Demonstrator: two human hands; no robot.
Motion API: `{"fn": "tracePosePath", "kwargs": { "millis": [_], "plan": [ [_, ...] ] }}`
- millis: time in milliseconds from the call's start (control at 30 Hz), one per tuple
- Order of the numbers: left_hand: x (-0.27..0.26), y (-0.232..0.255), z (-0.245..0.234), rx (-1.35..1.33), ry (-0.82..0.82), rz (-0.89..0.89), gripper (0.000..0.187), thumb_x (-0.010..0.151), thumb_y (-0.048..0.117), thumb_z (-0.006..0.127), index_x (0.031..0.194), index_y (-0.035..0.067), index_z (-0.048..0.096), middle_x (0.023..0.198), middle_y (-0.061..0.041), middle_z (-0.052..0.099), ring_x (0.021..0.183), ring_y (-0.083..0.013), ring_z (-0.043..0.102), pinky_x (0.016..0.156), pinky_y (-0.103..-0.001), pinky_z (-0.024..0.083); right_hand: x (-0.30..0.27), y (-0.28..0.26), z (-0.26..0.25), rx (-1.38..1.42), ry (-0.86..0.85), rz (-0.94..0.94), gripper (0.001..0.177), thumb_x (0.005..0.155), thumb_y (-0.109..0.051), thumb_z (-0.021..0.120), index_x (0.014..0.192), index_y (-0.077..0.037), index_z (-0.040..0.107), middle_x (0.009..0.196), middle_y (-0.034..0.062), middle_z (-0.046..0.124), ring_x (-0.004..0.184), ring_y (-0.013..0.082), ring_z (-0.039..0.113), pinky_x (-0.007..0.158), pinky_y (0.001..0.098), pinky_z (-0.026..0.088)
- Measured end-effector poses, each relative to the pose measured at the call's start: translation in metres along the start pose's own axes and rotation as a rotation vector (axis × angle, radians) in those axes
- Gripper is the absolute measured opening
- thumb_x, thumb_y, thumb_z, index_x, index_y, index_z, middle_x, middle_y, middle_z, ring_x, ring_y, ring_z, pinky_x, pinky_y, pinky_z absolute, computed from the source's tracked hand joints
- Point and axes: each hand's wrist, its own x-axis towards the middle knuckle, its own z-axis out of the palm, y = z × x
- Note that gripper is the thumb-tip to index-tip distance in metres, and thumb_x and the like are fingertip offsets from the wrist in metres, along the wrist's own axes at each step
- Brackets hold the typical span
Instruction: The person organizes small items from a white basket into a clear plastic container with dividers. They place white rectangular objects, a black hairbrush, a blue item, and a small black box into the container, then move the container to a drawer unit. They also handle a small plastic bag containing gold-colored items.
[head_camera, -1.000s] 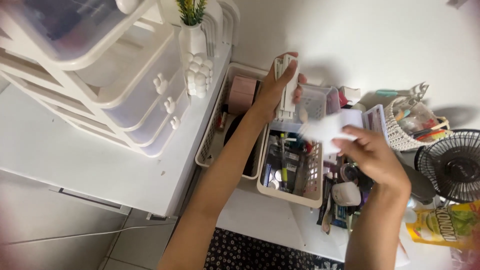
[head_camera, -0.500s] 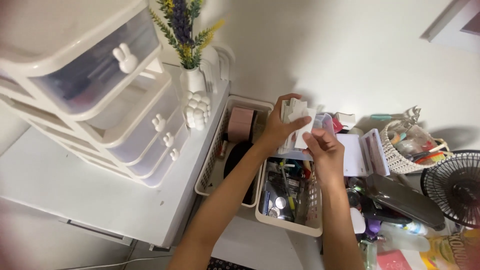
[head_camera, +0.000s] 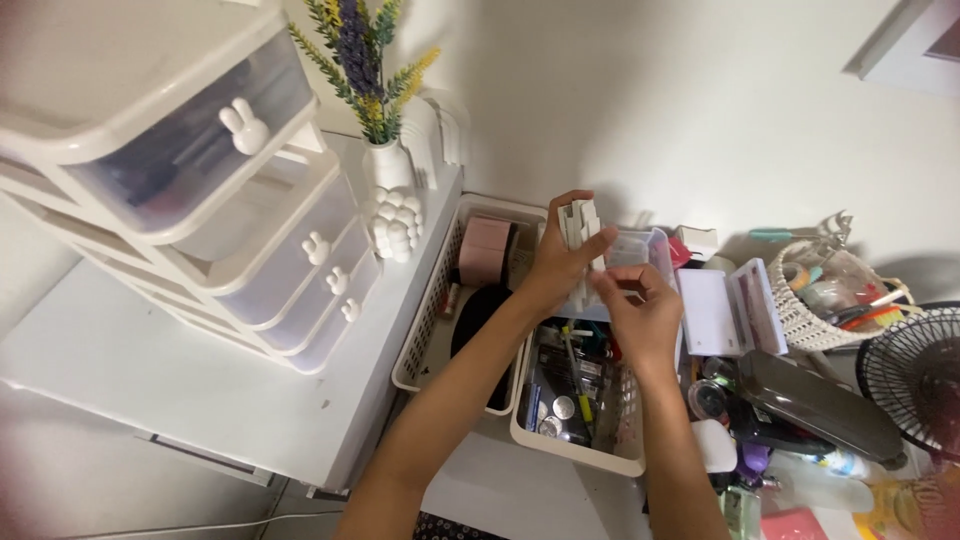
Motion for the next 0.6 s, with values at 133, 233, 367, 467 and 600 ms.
{"fn": "tracePosePath", "kwargs": {
  "millis": [133, 233, 367, 467, 600],
  "plan": [
    [0.002, -0.001, 0.001, -0.001, 0.031, 0.042, 0.068, 0.091, 0.02, 0.079, 0.143, 0.014, 0.036, 0.084, -0.004, 0.059, 0.071, -0.0121, 0.066, 0.068, -0.028, 0.055, 0.0, -0.008, -0.001, 0.018, -0.045, 0.024, 0.033, 0.082, -0.014, 0.093, 0.106, -0.002, 0.074, 0.094, 0.0181, 0.073, 0.074, 0.019, 0.069, 0.066, 0.0344, 0.058],
    [0.002, -0.005, 0.0, -0.057, -0.02, 0.019, 0.059, 0.098, 0.023, 0.072, 0.145, 0.016, 0.036, 0.091, -0.002, 0.058, 0.084, -0.0114, 0.066, 0.076, -0.031, 0.056, 0.001, -0.001, -0.004, 0.117, -0.045, 0.047, 0.031, 0.083, -0.012, 0.091, 0.106, -0.002, 0.073, 0.096, 0.0167, 0.072, 0.08, 0.0161, 0.067, 0.069, 0.0328, 0.058],
    [-0.001, 0.001, 0.002, -0.034, -0.037, 0.012, 0.042, 0.105, 0.027, 0.063, 0.138, 0.017, 0.04, 0.088, -0.004, 0.062, 0.084, -0.0107, 0.064, 0.077, -0.03, 0.057, -0.001, -0.006, -0.006, 0.18, -0.094, 0.014, 0.037, 0.078, -0.009, 0.092, 0.107, 0.001, 0.073, 0.102, 0.0201, 0.073, 0.096, 0.0225, 0.069, 0.081, 0.0369, 0.058],
    [0.003, 0.001, -0.004, -0.062, 0.021, -0.021, 0.041, 0.104, 0.033, 0.063, 0.136, 0.02, 0.041, 0.093, -0.005, 0.063, 0.088, -0.013, 0.066, 0.079, -0.032, 0.059, -0.005, -0.021, -0.01, 0.176, -0.184, -0.021, 0.046, 0.075, -0.007, 0.092, 0.116, 0.001, 0.072, 0.111, 0.0209, 0.073, 0.109, 0.03, 0.068, 0.094, 0.0428, 0.055],
    [0.01, -0.001, -0.011, -0.264, 0.108, -0.095, 0.041, 0.104, 0.033, 0.064, 0.135, 0.023, 0.039, 0.103, -0.005, 0.063, 0.094, -0.016, 0.069, 0.081, -0.034, 0.061, -0.005, -0.017, -0.014, 0.115, -0.315, -0.09, 0.063, 0.072, -0.006, 0.093, 0.13, -0.003, 0.068, 0.127, 0.0214, 0.068, 0.119, 0.0379, 0.064, 0.104, 0.0516, 0.05]
  ]
}}
